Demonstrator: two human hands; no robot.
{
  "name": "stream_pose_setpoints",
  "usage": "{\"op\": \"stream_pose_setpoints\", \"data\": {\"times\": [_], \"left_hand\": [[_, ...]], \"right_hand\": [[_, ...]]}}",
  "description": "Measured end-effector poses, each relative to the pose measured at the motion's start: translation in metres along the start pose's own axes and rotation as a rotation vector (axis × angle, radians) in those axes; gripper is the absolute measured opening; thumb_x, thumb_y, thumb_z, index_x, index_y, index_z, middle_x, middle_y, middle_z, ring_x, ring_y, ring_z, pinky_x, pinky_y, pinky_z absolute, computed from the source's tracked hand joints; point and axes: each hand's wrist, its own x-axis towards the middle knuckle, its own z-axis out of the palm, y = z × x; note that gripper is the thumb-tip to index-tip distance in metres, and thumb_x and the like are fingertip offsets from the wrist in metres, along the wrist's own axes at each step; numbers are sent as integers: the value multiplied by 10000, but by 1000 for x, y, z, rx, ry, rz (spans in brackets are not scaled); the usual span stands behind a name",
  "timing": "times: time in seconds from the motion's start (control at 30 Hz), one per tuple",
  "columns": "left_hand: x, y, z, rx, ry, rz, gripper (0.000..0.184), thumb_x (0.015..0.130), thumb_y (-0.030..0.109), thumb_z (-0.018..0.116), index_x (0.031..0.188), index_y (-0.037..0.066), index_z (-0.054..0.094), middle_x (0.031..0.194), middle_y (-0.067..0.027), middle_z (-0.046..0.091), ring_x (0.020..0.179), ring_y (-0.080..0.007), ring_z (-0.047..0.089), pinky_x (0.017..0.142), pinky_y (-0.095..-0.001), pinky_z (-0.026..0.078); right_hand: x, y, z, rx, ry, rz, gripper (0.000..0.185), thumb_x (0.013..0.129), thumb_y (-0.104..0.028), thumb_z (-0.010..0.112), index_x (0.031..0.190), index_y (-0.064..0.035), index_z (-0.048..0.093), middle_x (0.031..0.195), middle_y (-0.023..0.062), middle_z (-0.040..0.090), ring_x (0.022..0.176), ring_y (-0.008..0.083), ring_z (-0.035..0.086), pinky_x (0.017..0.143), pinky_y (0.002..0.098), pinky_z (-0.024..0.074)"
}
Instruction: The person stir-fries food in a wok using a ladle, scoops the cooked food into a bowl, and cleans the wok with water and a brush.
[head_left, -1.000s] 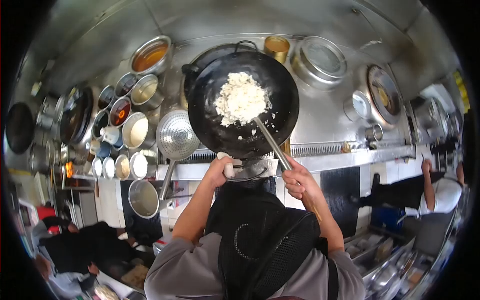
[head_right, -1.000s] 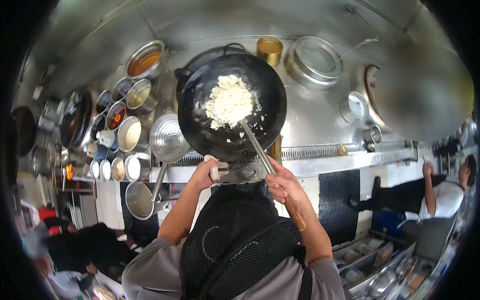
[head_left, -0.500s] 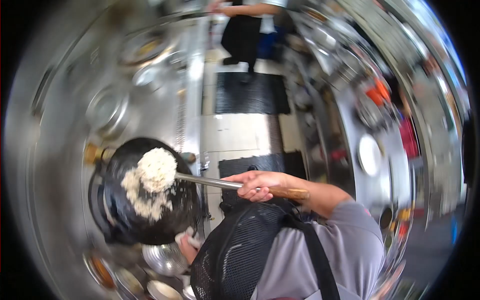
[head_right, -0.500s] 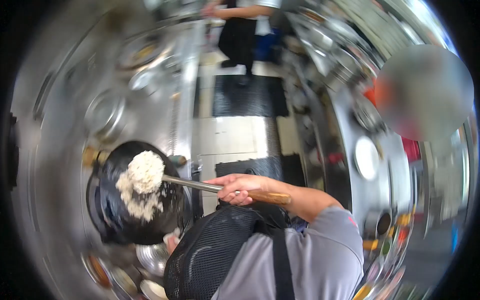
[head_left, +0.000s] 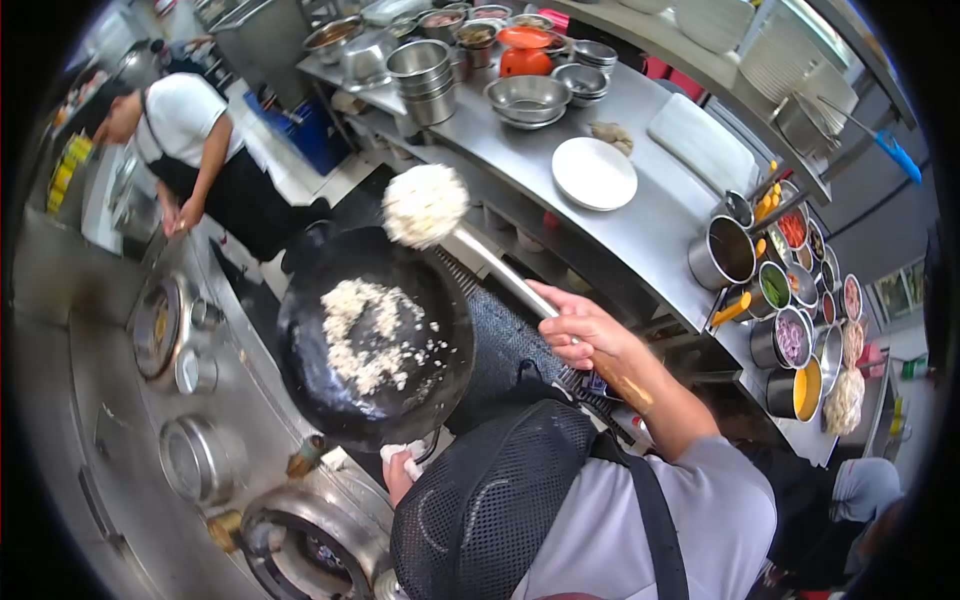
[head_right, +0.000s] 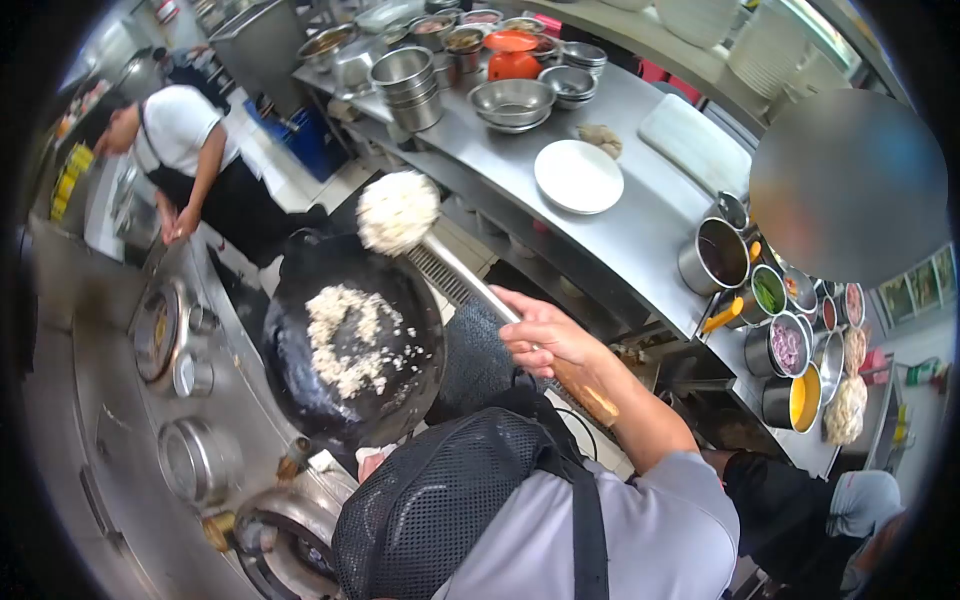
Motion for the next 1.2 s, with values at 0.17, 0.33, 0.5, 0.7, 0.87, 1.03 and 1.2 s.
{"op": "stream_pose_setpoints", "data": {"times": [0.17, 0.33, 0.5, 0.7, 0.87, 1.03, 1.2], "left_hand": [[3, 34, -39, 30, -295, 119, 256, 808, 147, 560, 1029, 18, 558, 903, -119, 655, 761, -215, 629, 648, -332, 487], [49, 49, -23, -239, -375, -228, 254, 810, 110, 538, 1046, 17, 529, 903, -153, 674, 721, -229, 645, 612, -344, 513], [57, 52, -14, -303, -396, -169, 284, 800, 73, 535, 1080, 27, 519, 912, -116, 641, 746, -232, 639, 665, -362, 533], [91, 34, -14, -242, -455, -113, 287, 796, 9, 537, 1077, 48, 494, 937, -65, 558, 804, -185, 592, 697, -319, 509], [117, 11, -11, -322, -541, -100, 276, 837, -12, 537, 1080, 82, 446, 932, -52, 533, 800, -174, 591, 662, -332, 514], [135, -9, 5, -347, -643, -42, 349, 828, -42, 550, 1126, 76, 412, 969, -62, 533, 835, -177, 588, 712, -331, 520], [153, 3, 14, -342, -727, 63, 443, 803, -65, 539, 1200, 66, 393, 1037, -66, 521, 913, -170, 571, 803, -331, 515]], "right_hand": [[-48, 42, 65, -403, 481, -227, 787, 897, -18, 538, 1569, -113, 139, 588, -12, 456, 399, 75, 433, 350, 254, 403], [7, 96, 13, -1109, 951, -202, 748, 874, -43, 498, 1553, -126, 195, 653, 165, 598, 535, 289, 628, 540, 419, 546], [13, 142, -77, -1626, 1225, -88, 741, 872, -81, 534, 1536, -224, 239, 887, 276, 658, 847, 470, 652, 801, 573, 503], [6, 178, -113, -1602, 1324, -336, 738, 890, -83, 560, 1533, -251, 238, 982, 272, 654, 873, 463, 636, 783, 539, 505], [-6, 198, -37, -1512, 1253, -745, 640, 929, -131, 576, 1514, -157, 318, 915, 248, 661, 779, 400, 662, 720, 481, 521], [-6, 228, 48, -1161, 1080, -672, 607, 964, -177, 585, 1520, -130, 346, 698, 90, 580, 594, 150, 567, 603, 300, 486], [51, 203, 93, -715, 871, -523, 641, 968, -151, 564, 1544, -114, 283, 621, -25, 464, 448, 61, 432, 406, 235, 378]]}}
